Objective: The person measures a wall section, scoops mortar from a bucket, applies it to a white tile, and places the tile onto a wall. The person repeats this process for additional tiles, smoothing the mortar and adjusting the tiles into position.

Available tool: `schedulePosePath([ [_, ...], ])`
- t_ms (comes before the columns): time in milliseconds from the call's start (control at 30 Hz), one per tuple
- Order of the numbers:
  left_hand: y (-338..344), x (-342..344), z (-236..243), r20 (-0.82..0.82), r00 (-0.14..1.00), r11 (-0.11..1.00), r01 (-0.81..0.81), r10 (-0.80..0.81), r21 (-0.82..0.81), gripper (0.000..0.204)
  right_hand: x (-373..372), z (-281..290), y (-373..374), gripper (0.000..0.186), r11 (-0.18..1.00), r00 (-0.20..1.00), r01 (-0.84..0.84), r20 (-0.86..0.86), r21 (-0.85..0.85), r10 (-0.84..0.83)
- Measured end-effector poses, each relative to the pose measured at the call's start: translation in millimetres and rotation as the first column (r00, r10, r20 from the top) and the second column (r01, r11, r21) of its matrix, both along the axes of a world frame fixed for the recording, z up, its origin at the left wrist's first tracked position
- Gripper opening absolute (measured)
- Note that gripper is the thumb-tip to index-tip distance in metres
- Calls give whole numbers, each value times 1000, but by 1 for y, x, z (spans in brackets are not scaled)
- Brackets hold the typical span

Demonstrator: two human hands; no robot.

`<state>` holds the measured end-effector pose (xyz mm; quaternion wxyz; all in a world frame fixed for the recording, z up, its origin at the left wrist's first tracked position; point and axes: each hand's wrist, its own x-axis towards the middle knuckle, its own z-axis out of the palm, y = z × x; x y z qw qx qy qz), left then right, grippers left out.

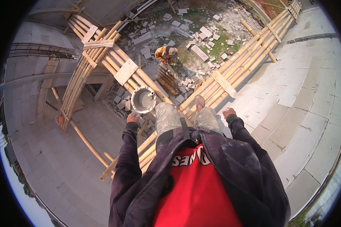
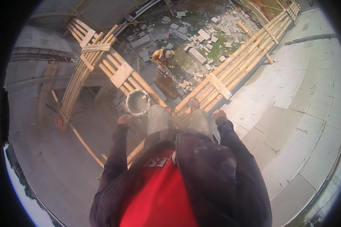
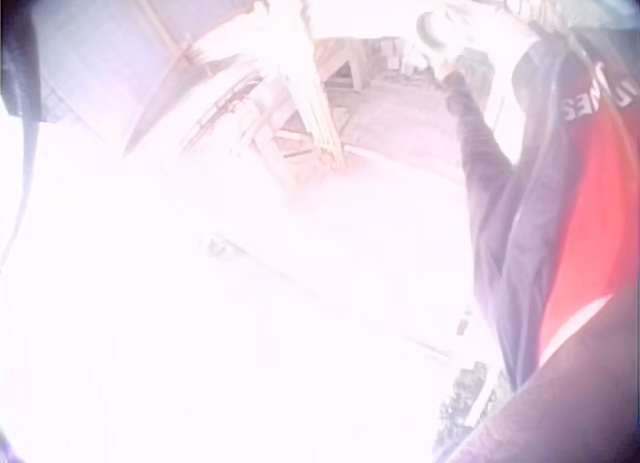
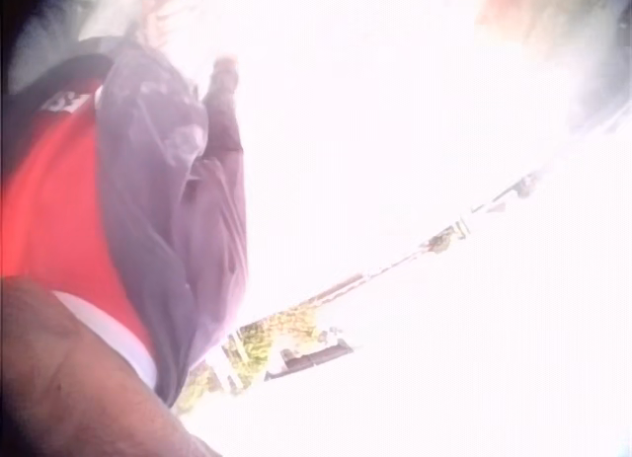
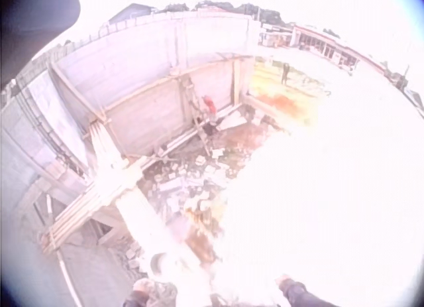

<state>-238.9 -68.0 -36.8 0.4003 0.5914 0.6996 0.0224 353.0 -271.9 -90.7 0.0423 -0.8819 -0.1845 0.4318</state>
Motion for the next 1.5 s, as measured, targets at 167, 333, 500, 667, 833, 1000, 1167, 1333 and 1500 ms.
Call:
schedulePosePath([
  [167,-60,73,63,228,893,917,-400,388,5,17,9,17,107,49,934,934,-355,44,43,353],
  [333,-59,144,31,282,891,922,-384,355,49,17,14,-35,137,39,864,869,-493,112,103,482],
  [500,-48,221,-75,484,855,977,-213,186,2,19,-9,-106,176,64,827,822,-562,117,1,558],
  [667,-61,279,-167,498,828,953,-132,257,-272,21,-46,-194,212,78,789,766,-614,218,-31,605],
  [833,-67,285,-208,407,910,886,123,80,-448,28,-93,-269,252,87,721,700,-688,192,-79,688],
  [1000,-75,287,-210,549,823,950,43,142,-309,30,-136,-328,269,96,579,540,-814,301,-50,786],
  [1167,-59,278,-177,500,856,900,109,131,-422,31,-175,-375,291,103,533,515,-845,357,55,779],
  [1333,-53,251,-154,497,866,944,118,54,-308,32,-216,-408,312,114,503,494,-860,371,78,786],
  [1500,-37,230,-143,481,875,932,123,61,-342,33,-254,-428,300,112,525,518,-847,346,80,783],
])
